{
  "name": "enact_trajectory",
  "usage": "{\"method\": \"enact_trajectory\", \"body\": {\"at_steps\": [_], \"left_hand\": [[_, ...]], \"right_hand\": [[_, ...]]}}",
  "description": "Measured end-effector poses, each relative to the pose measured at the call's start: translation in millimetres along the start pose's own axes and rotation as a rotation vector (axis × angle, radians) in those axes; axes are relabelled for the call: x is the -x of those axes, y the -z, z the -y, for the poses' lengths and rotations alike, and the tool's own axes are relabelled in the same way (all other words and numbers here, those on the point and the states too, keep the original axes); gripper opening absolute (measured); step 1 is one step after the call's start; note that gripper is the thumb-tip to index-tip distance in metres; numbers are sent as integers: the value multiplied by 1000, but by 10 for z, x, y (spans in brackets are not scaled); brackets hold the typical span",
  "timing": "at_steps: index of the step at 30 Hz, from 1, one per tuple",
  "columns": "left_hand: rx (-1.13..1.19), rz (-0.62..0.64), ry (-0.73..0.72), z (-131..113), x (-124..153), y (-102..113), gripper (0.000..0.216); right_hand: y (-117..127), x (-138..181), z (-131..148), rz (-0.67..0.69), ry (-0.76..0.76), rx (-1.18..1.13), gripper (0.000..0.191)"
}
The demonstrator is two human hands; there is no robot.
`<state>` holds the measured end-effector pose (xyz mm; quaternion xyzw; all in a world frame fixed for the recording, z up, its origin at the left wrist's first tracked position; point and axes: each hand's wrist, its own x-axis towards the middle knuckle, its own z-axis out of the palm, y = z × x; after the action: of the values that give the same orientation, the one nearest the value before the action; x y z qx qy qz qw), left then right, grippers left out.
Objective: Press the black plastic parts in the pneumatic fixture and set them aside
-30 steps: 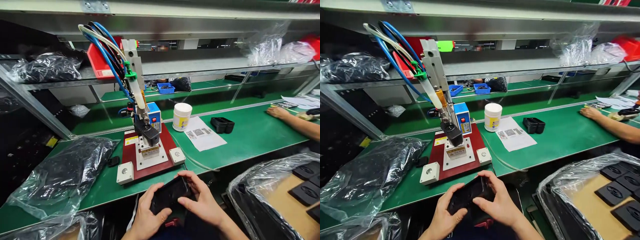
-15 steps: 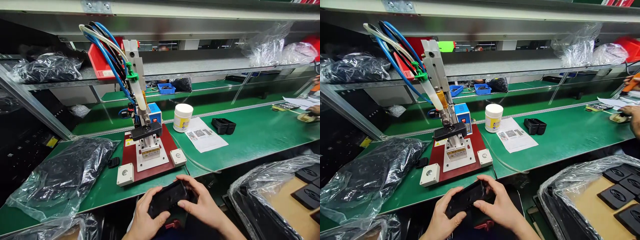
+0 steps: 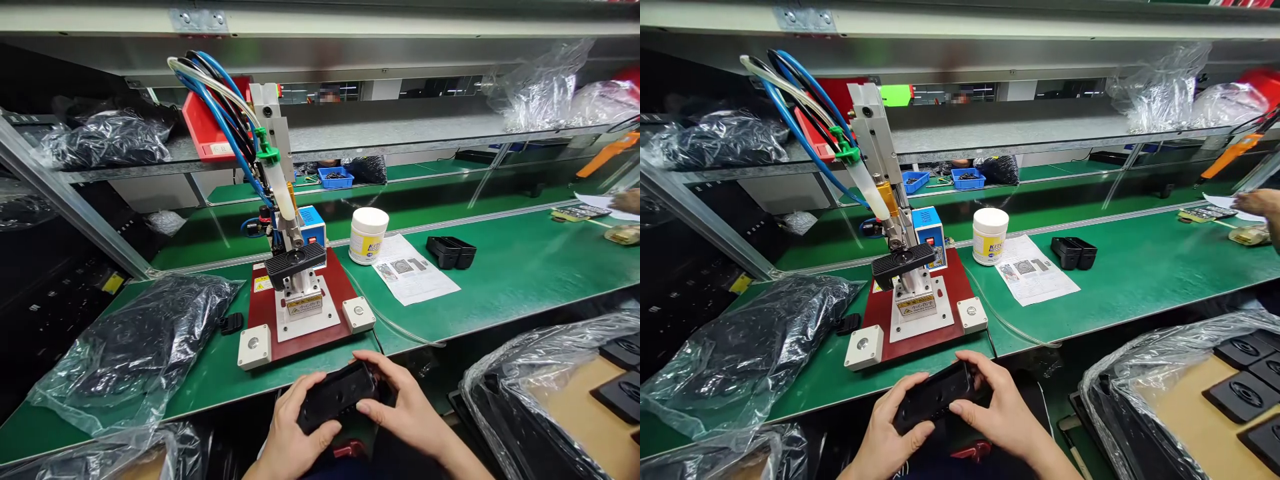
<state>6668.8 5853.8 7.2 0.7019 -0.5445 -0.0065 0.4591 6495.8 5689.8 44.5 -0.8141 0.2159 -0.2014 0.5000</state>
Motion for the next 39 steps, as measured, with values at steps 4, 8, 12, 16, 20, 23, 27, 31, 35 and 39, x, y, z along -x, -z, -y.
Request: {"method": "enact_trajectory", "body": {"at_steps": [4,8,12,16,20,23,27,31,35,39], "left_hand": [[9,6,-7,7,17,0,53],[52,-12,-19,29,-10,44,56],[137,-57,6,76,-233,256,66],[162,-155,-13,103,-755,585,64],[168,-287,-78,92,-1395,819,62],[173,-339,-67,113,-1747,875,65],[186,-352,-24,214,-1951,854,64],[225,-308,-11,305,-1971,812,48],[258,-372,-25,302,-1981,733,32],[235,-581,-110,249,-2028,578,28]], "right_hand": [[-10,-17,-19,3,1,27,62],[34,-68,36,35,31,90,64],[153,-319,260,72,201,107,64],[286,-853,553,28,392,54,59],[387,-1490,764,-40,525,-4,57],[429,-1885,830,-62,563,-2,55],[429,-2172,829,-31,563,11,52],[380,-2213,798,-5,514,20,50],[321,-2183,762,-68,619,34,45],[202,-2218,726,-146,711,-61,36]]}}
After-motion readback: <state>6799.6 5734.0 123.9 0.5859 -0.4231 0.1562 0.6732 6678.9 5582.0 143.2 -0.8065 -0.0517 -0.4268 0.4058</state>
